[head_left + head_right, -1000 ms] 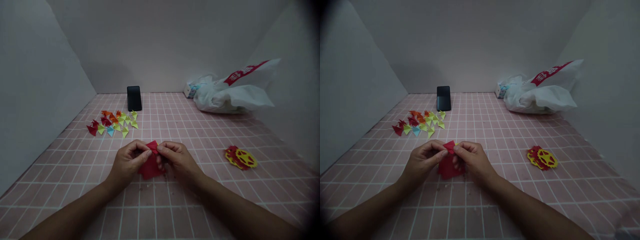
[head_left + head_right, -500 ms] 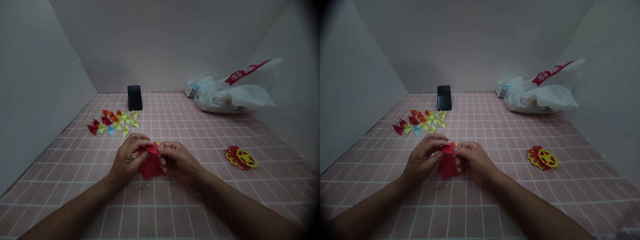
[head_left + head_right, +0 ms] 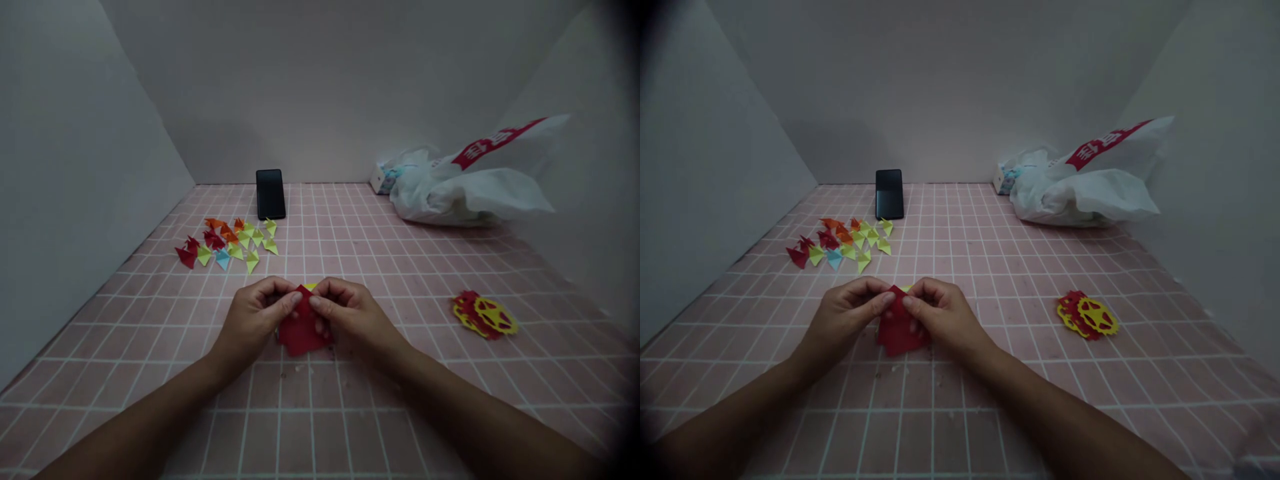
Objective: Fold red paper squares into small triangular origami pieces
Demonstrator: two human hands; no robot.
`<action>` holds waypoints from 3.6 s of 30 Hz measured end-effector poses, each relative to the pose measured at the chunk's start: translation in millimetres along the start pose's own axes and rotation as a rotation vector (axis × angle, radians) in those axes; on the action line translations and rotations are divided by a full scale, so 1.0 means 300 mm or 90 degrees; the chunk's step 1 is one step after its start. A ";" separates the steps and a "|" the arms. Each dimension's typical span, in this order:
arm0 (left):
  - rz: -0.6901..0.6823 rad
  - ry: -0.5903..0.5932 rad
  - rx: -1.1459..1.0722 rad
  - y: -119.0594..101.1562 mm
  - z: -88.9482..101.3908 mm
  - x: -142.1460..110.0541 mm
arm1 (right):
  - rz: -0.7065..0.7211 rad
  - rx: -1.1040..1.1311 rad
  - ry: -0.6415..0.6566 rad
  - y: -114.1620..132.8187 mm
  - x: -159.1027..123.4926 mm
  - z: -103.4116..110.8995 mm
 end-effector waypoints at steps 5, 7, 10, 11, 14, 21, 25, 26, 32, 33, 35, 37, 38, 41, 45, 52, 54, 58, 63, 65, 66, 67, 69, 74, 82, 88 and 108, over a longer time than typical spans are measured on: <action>0.029 0.054 -0.075 0.011 -0.011 0.001 | 0.008 -0.015 -0.029 0.009 -0.005 0.004; 0.040 0.063 -0.083 0.014 -0.012 0.003 | 0.017 -0.006 -0.020 0.011 -0.002 0.004; 0.055 0.081 -0.076 0.015 -0.014 0.003 | 0.032 0.011 0.001 0.010 0.005 0.001; 0.055 0.085 -0.070 0.014 -0.015 0.003 | 0.033 0.011 0.006 0.010 0.006 0.000; 0.044 0.079 -0.068 0.014 -0.013 -0.001 | 0.034 0.002 0.000 0.011 0.005 -0.003; 0.038 0.072 -0.131 0.033 -0.012 -0.008 | 0.065 0.028 -0.015 0.023 -0.016 -0.016; 0.021 0.065 -0.148 0.041 -0.008 -0.008 | 0.073 0.049 -0.007 0.023 -0.019 -0.017; 0.018 0.064 -0.149 0.041 -0.008 -0.008 | 0.074 0.052 -0.005 0.023 -0.018 -0.016; 0.002 0.057 -0.086 0.009 -0.017 -0.016 | 0.076 0.012 -0.013 0.022 -0.008 -0.012; -0.004 0.056 -0.069 0.003 -0.019 -0.017 | 0.077 0.004 -0.013 0.022 -0.008 -0.014; -0.015 0.056 -0.047 -0.007 -0.023 -0.018 | 0.072 -0.001 -0.012 0.021 -0.009 -0.016; -0.016 0.057 -0.043 -0.009 -0.024 -0.019 | 0.065 -0.001 -0.012 0.020 -0.011 -0.018; -0.011 0.058 -0.044 -0.009 -0.024 -0.019 | 0.063 0.000 -0.014 0.020 -0.012 -0.018; -0.005 0.057 -0.041 -0.009 -0.023 -0.020 | 0.054 -0.003 -0.007 0.018 -0.013 -0.018; -0.003 0.079 -0.047 -0.011 -0.030 -0.019 | 0.055 -0.006 0.002 0.016 -0.015 -0.018; 0.008 0.051 -0.039 -0.002 -0.024 -0.014 | 0.130 -0.098 -0.013 0.029 -0.011 -0.008; -0.002 0.049 -0.013 -0.007 -0.024 -0.015 | 0.138 -0.120 -0.007 0.033 -0.009 -0.008; 0.010 0.042 -0.039 -0.002 -0.020 -0.012 | 0.112 -0.088 -0.019 0.031 -0.009 -0.008; 0.062 0.026 -0.105 0.025 -0.012 -0.004 | 0.106 -0.080 -0.029 0.032 -0.010 -0.011; 0.063 0.020 -0.118 0.029 -0.012 -0.004 | 0.109 -0.075 -0.032 0.034 -0.012 -0.012; 0.064 0.019 -0.126 0.030 -0.012 -0.005 | 0.111 -0.070 -0.032 0.035 -0.012 -0.013; 0.065 0.017 -0.134 0.031 -0.012 -0.006 | 0.115 -0.065 -0.032 0.036 -0.013 -0.013; 0.063 0.015 -0.149 0.031 -0.011 -0.009 | 0.122 -0.056 -0.029 0.037 -0.014 -0.013; 0.045 0.013 -0.152 0.026 -0.007 -0.014 | 0.142 -0.054 -0.025 0.039 -0.019 -0.016; 0.041 0.007 -0.144 0.021 -0.006 -0.015 | 0.147 0.001 -0.024 0.023 -0.017 -0.010; 0.027 -0.002 -0.102 0.011 -0.005 -0.020 | 0.122 0.027 -0.002 0.013 -0.017 -0.013; 0.030 -0.003 -0.087 0.009 -0.010 -0.017 | 0.059 0.038 -0.005 0.010 -0.012 -0.016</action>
Point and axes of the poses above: each hand's wrist, its own x-axis towards the middle knuckle, its own z-axis out of the back of the hand, y = z × x, the point moved 3 cm from there along x, towards the middle knuckle, and after that the axes turned 3 degrees about y, right-handed, at the moved point
